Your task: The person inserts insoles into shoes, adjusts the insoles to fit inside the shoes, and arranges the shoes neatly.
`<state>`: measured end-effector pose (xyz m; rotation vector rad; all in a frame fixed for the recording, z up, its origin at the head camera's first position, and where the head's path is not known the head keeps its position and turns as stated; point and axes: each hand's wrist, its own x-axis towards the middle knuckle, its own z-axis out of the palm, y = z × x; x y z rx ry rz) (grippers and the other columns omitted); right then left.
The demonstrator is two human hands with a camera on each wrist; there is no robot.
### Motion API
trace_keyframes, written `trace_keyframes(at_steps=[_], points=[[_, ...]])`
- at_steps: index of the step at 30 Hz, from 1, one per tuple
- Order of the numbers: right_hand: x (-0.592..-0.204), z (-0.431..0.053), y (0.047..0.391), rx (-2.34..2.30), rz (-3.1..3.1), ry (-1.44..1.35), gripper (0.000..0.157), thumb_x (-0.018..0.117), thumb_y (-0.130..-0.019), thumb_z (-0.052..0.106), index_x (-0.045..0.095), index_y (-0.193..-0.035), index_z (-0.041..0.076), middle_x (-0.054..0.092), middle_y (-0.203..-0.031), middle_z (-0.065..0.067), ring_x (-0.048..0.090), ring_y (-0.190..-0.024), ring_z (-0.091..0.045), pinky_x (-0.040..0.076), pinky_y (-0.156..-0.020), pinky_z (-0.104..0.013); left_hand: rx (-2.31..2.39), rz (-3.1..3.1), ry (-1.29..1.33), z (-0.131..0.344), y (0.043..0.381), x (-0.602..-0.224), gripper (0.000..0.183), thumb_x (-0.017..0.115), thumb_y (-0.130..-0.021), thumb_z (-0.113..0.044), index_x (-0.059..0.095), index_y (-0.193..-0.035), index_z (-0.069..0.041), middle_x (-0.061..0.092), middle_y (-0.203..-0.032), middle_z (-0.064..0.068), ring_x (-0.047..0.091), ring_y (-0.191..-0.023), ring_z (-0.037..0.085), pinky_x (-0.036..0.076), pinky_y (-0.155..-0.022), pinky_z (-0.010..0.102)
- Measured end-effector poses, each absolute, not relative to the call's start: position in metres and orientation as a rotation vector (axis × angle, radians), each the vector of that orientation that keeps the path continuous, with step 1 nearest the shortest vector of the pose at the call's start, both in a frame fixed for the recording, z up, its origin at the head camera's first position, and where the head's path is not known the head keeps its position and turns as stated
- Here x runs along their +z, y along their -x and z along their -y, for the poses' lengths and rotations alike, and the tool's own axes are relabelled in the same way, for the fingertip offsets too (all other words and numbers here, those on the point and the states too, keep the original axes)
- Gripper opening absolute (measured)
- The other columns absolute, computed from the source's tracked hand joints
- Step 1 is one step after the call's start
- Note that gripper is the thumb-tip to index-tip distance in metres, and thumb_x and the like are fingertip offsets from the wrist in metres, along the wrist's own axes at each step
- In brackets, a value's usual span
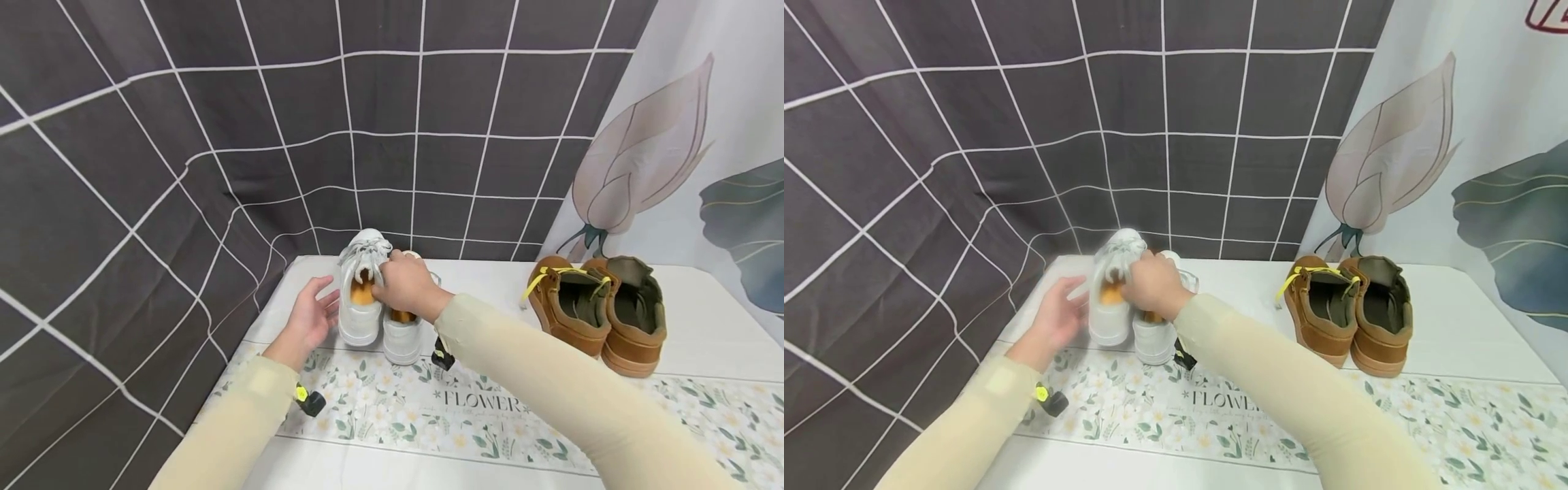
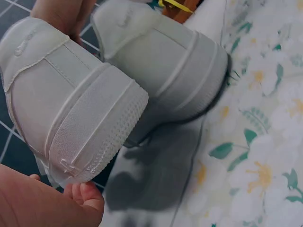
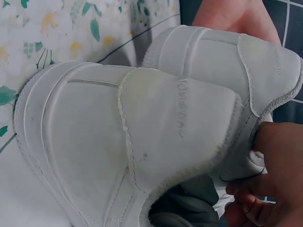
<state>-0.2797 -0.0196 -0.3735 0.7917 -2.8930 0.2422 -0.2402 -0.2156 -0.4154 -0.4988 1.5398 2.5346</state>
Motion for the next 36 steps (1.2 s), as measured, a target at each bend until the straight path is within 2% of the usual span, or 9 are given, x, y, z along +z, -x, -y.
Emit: trace_keyframes(at_steps=[7,12,15,18,20,24,29,32,36], points=[[-0.383,0.026,0.279,0.024,2.914,-0.774,0.030,0.062,-0.087,0.040,0.074,-0.087,0.012,0.058,-0.104,-0.010,0.051,-0.098,-0.031,0.040,-0.089,-0.048,2.469,-1.604,0.528,0.216,0.244,-0.431,0.068,0.046,-0.099,-0.031,0.016,-0.159,-0.018,0.027,-0.159,0.022,0.031,-0.141,0.032,0.031,-0.108,0.039],[-0.388,0.027,0.284,-0.081,2.902,-0.766,0.031,0.066,-0.083,0.043,0.074,-0.084,0.014,0.057,-0.106,-0.010,0.050,-0.107,-0.034,0.035,-0.105,-0.049,2.383,-1.670,0.505,0.215,0.245,-0.437,0.079,0.049,-0.099,-0.034,0.004,-0.161,-0.017,0.028,-0.159,0.024,0.031,-0.146,0.034,0.027,-0.114,0.042],[-0.392,0.030,0.287,-0.115,2.916,-0.802,0.033,0.065,-0.084,0.046,0.075,-0.085,0.014,0.058,-0.110,-0.011,0.049,-0.111,-0.036,0.030,-0.112,-0.050,2.340,-1.706,0.537,0.215,0.246,-0.442,0.080,0.051,-0.098,-0.036,0.007,-0.161,-0.015,0.033,-0.158,0.023,0.036,-0.143,0.032,0.034,-0.105,0.037],[-0.395,0.033,0.288,-0.145,2.921,-0.833,0.034,0.065,-0.085,0.047,0.076,-0.090,0.015,0.060,-0.115,-0.012,0.049,-0.116,-0.037,0.026,-0.115,-0.053,2.273,-1.770,0.542,0.213,0.247,-0.445,0.076,0.051,-0.098,-0.038,0.014,-0.159,-0.012,0.039,-0.155,0.023,0.044,-0.132,0.029,0.037,-0.090,0.030],[-0.397,0.035,0.288,-0.162,2.918,-0.838,0.034,0.066,-0.085,0.047,0.076,-0.092,0.015,0.061,-0.116,-0.012,0.048,-0.117,-0.037,0.025,-0.116,-0.055,2.234,-1.817,0.519,0.211,0.247,-0.447,0.072,0.051,-0.098,-0.038,0.021,-0.157,-0.011,0.043,-0.151,0.024,0.049,-0.124,0.026,0.039,-0.086,0.029],[-0.400,0.035,0.286,-0.162,2.922,-0.821,0.037,0.066,-0.086,0.049,0.076,-0.096,0.015,0.061,-0.116,-0.011,0.048,-0.119,-0.037,0.022,-0.117,-0.058,2.166,-1.937,0.416,0.205,0.247,-0.450,0.066,0.050,-0.099,-0.037,0.028,-0.154,-0.008,0.044,-0.149,0.024,0.053,-0.121,0.027,0.042,-0.100,0.036],[-0.399,0.029,0.282,-0.130,2.932,-0.819,0.045,0.061,-0.091,0.053,0.076,-0.102,0.012,0.061,-0.117,-0.012,0.048,-0.121,-0.038,0.023,-0.117,-0.058,2.045,-2.119,0.321,0.200,0.246,-0.449,0.065,0.050,-0.101,-0.033,0.028,-0.156,-0.004,0.031,-0.159,0.018,0.038,-0.140,0.034,0.028,-0.118,0.048],[-0.397,0.023,0.282,-0.028,2.913,-0.832,0.042,0.058,-0.094,0.050,0.075,-0.104,0.014,0.062,-0.115,-0.011,0.049,-0.118,-0.037,0.027,-0.114,-0.055,1.981,-2.205,0.326,0.200,0.244,-0.447,0.064,0.050,-0.101,-0.033,0.031,-0.155,-0.006,0.030,-0.161,0.015,0.031,-0.147,0.033,0.026,-0.119,0.051],[-0.393,0.009,0.281,0.159,2.851,-0.879,0.032,0.058,-0.096,0.041,0.073,-0.112,0.017,0.062,-0.115,-0.009,0.051,-0.118,-0.034,0.031,-0.112,-0.053,1.922,-2.277,0.335,0.206,0.239,-0.446,0.058,0.048,-0.102,-0.034,0.036,-0.153,-0.010,0.034,-0.160,0.012,0.033,-0.147,0.032,0.032,-0.117,0.050]])
